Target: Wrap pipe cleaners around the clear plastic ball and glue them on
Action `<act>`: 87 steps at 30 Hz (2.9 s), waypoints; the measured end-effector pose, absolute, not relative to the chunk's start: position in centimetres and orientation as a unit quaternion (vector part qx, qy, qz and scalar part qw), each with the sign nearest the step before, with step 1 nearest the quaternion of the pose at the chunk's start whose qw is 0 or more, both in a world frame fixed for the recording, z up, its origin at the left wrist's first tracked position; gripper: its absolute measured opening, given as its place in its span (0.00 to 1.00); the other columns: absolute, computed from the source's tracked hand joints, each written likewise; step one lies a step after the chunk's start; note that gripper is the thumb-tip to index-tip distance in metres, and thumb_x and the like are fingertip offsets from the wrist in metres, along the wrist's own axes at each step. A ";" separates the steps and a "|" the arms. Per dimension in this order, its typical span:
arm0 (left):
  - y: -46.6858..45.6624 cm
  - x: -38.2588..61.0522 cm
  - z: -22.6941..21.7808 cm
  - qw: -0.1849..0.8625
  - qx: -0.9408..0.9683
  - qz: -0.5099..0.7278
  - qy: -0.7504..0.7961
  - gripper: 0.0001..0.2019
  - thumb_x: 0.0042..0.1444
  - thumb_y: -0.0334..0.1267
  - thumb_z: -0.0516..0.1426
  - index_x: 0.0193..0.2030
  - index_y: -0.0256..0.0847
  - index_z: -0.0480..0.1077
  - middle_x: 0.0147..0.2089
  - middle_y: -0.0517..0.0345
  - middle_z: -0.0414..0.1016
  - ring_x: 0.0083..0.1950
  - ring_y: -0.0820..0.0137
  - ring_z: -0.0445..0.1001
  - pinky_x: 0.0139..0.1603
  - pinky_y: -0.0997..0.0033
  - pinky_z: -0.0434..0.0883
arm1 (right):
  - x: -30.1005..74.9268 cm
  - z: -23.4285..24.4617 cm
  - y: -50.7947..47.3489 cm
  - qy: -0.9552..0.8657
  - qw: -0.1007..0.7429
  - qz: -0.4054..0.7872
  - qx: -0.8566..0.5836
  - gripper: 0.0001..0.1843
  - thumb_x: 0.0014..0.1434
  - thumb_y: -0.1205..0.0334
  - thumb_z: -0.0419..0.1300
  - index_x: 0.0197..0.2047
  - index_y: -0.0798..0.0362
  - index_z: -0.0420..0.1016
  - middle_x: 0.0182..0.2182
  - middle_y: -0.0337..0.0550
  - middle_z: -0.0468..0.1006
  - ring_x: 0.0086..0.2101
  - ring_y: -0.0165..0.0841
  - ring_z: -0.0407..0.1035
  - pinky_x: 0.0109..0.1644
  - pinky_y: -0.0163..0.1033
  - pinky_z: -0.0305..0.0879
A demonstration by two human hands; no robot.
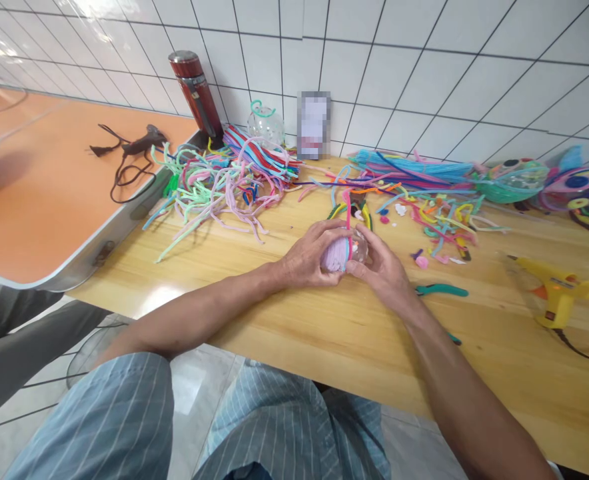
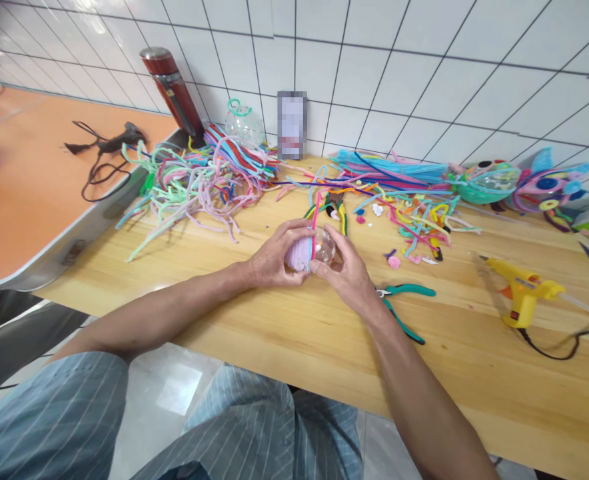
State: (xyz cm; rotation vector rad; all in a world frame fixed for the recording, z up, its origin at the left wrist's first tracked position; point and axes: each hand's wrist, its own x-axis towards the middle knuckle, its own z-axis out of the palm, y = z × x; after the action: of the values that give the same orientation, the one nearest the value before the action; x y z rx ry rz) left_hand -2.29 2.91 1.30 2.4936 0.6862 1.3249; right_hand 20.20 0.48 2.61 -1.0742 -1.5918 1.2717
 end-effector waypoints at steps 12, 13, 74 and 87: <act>3.1 -2.1 0.8 0.135 0.852 0.449 0.233 0.42 0.54 0.40 0.68 0.74 0.46 0.57 0.71 0.37 0.68 0.75 0.45 0.68 0.72 0.34 0.71 | 19.9 2.4 0.7 -0.599 0.435 0.520 -0.425 0.51 0.49 0.39 0.80 0.72 0.41 0.69 0.71 0.51 0.74 0.69 0.52 0.70 0.67 0.60 0.76; 3.1 -2.1 0.8 0.135 0.851 0.451 0.231 0.42 0.54 0.41 0.68 0.74 0.47 0.57 0.71 0.37 0.68 0.75 0.45 0.68 0.72 0.34 0.71 | 19.9 2.4 0.7 -0.599 0.435 0.521 -0.424 0.51 0.49 0.39 0.80 0.72 0.41 0.69 0.70 0.51 0.74 0.69 0.52 0.70 0.67 0.60 0.75; 2.3 -2.5 3.1 0.292 0.772 0.478 0.299 0.22 0.70 0.56 0.61 0.61 0.44 0.68 0.63 0.43 0.73 0.68 0.57 0.72 0.72 0.50 0.70 | 19.9 1.4 0.6 -0.789 0.419 0.227 -0.389 0.49 0.57 0.60 0.75 0.77 0.40 0.61 0.71 0.52 0.70 0.70 0.53 0.66 0.72 0.65 0.69; 3.0 -3.2 3.0 0.266 0.816 0.422 0.293 0.30 0.69 0.58 0.59 0.70 0.44 0.65 0.68 0.39 0.69 0.73 0.51 0.67 0.76 0.42 0.67 | 19.9 1.3 0.7 -0.812 0.422 0.182 -0.359 0.51 0.57 0.64 0.73 0.79 0.38 0.57 0.71 0.51 0.69 0.71 0.53 0.65 0.74 0.65 0.68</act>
State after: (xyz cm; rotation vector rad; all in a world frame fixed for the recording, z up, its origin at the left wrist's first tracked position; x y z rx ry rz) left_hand -3.22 3.03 3.01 2.2022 0.7922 1.1391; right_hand 19.90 0.69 1.34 -0.8991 -2.0340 0.4569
